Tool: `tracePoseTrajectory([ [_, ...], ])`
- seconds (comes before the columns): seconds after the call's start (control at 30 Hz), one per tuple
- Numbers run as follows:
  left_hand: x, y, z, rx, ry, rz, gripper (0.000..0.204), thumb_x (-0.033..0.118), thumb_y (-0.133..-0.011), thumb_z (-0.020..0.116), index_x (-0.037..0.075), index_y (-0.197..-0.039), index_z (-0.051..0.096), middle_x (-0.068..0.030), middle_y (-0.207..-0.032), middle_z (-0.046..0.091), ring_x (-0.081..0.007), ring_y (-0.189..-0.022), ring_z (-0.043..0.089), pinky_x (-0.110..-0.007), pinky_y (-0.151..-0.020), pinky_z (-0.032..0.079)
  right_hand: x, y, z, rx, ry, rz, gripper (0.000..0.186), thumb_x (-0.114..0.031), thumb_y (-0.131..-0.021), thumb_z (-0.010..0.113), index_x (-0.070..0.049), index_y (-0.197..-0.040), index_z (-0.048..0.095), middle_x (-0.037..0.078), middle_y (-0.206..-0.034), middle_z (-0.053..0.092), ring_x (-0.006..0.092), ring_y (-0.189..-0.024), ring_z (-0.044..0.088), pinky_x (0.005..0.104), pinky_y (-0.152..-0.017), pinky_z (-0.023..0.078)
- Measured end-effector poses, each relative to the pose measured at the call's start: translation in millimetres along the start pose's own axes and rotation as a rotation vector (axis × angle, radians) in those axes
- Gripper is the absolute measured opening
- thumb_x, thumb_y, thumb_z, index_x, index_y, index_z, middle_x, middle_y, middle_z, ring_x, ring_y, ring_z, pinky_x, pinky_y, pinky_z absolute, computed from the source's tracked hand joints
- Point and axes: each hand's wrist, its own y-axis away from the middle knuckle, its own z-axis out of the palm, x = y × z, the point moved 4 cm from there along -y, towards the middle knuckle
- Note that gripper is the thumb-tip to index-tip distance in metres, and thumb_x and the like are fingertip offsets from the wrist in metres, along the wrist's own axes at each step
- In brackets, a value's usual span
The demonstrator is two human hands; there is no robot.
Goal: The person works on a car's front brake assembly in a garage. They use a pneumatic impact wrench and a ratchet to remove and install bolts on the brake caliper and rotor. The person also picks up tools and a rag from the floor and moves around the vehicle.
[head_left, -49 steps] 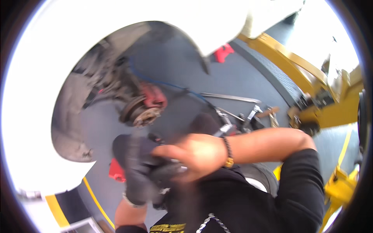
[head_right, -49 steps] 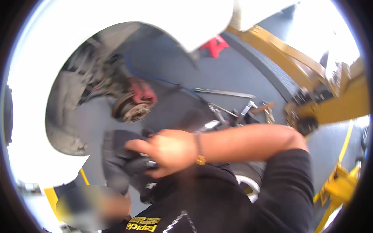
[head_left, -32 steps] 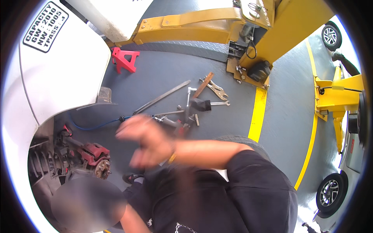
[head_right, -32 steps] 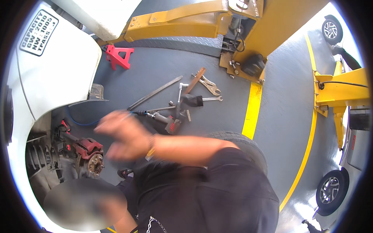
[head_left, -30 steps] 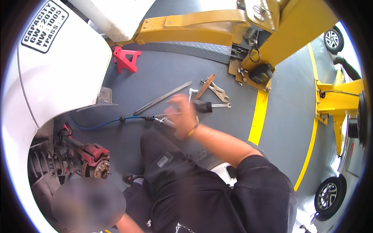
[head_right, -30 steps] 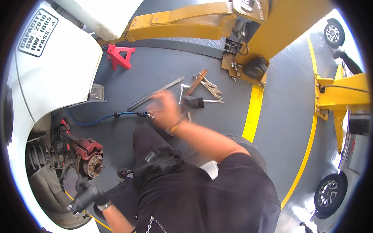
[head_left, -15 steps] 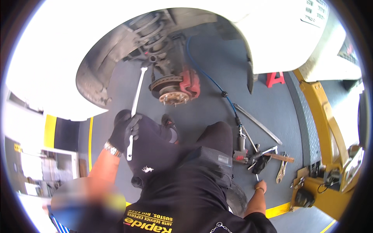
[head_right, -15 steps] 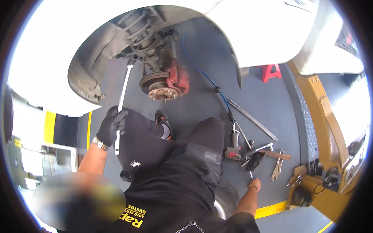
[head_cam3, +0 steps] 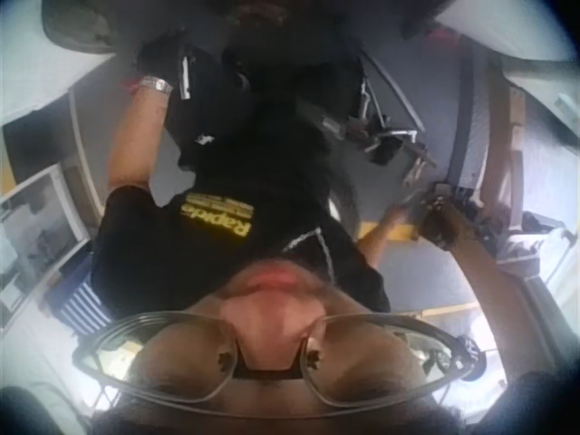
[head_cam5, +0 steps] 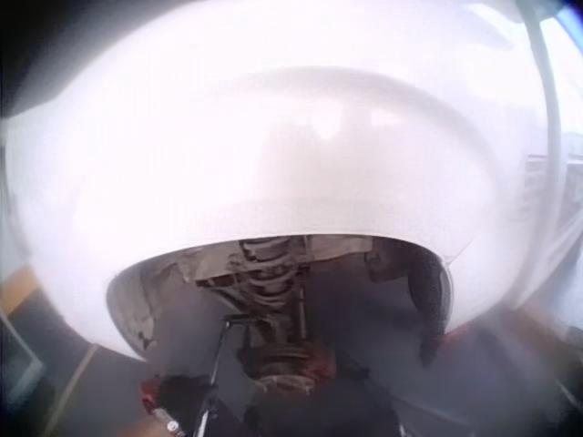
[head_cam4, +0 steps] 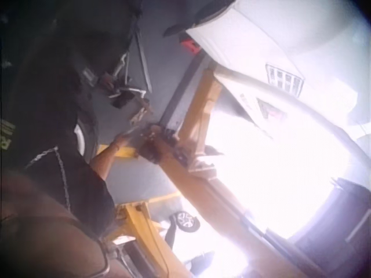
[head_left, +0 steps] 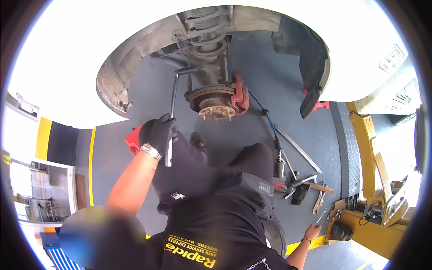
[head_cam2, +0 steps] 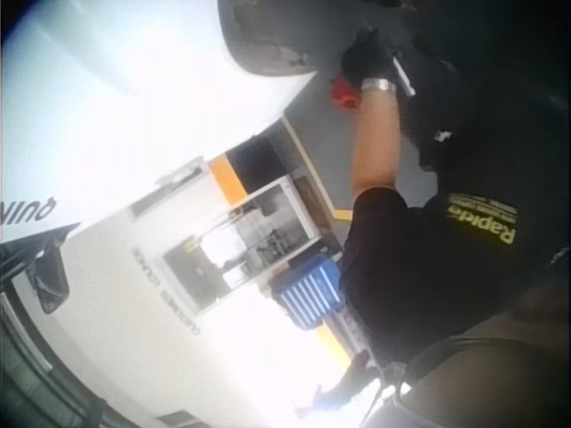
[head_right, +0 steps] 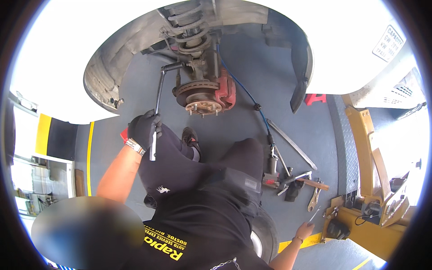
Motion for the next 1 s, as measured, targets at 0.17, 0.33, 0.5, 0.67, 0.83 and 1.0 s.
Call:
tracePoseTrajectory([
  [0.17, -11.9, -19.5, -6.2, -0.051, -0.028, 0.018, 0.004, 0.012, -0.099, 0.052, 0.012, -0.101, 0.055, 0.0020, -0.070, 0.048, -0.0089, -0.056, 0.046, -0.026, -0.051, 0.041, -142.0, 12.5, -34.2, 0.045, -0.402, -0.183, 0.018, -0.010, -0.087, 0.061, 0.001, -0.087, 0.047, 0.009, -0.075, 0.047, 0.0241, -0.065, 0.047, 0.0384, -0.063, 0.045],
  [0.33, -23.2, -42.3, 4.4, -0.102, -0.052, 0.054, 0.004, 0.012, -0.101, 0.052, 0.012, -0.103, 0.055, 0.0031, -0.070, 0.048, -0.0071, -0.054, 0.046, -0.025, -0.051, 0.043, -283.8, 36.9, -32.2, -0.207, -0.767, -0.325, 0.017, -0.002, -0.090, 0.061, -0.007, -0.090, 0.044, 0.000, -0.072, 0.047, 0.0071, -0.052, 0.041, 0.0243, -0.043, 0.035],
  [0.5, -40.6, -34.7, 11.5, -0.130, 0.003, 0.190, 0.041, 0.013, -0.103, 0.052, 0.012, -0.143, 0.044, 0.0014, -0.071, 0.049, -0.0076, -0.057, 0.050, -0.026, -0.053, 0.049, -458.5, 110.6, -39.2, -0.743, -1.020, -0.177, 0.015, 0.002, -0.089, 0.055, -0.005, -0.100, 0.047, 0.001, -0.075, 0.050, 0.0078, -0.053, 0.044, 0.0255, -0.043, 0.034],
  [0.67, -63.9, -31.8, 47.8, -0.183, 0.038, 0.192, 0.049, 0.013, -0.103, 0.053, 0.013, -0.149, 0.036, 0.0002, -0.068, 0.049, -0.0094, -0.054, 0.051, -0.028, -0.052, 0.049, -599.8, 161.1, -17.3, -0.894, -0.830, -0.581, 0.039, -0.006, -0.092, 0.061, 0.001, -0.130, 0.055, 0.008, -0.082, 0.063, 0.0131, -0.054, 0.057, 0.0281, -0.047, 0.044],
  [0.83, -56.4, -29.3, 47.8, -0.219, 0.071, 0.149, 0.051, 0.012, -0.102, 0.052, 0.016, -0.151, 0.034, 0.0022, -0.067, 0.045, -0.0087, -0.056, 0.046, -0.027, -0.052, 0.043, -701.7, 170.4, 0.2, -1.020, -0.696, -0.640, 0.042, -0.009, -0.093, 0.059, -0.002, -0.134, 0.057, 0.011, -0.090, 0.068, 0.0190, -0.057, 0.066, 0.0317, -0.051, 0.052],
  [1.0, -51.9, -14.2, 40.8, -0.414, 0.487, 0.090, 0.052, 0.011, -0.101, 0.052, 0.021, -0.149, 0.037, 0.0011, -0.069, 0.047, -0.0106, -0.058, 0.048, -0.028, -0.053, 0.044, -747.1, 168.4, 31.9, -0.854, -0.591, -0.687, 0.041, -0.010, -0.096, 0.055, -0.002, -0.135, 0.059, 0.018, -0.097, 0.072, 0.0249, -0.072, 0.073, 0.0363, -0.067, 0.061],
])
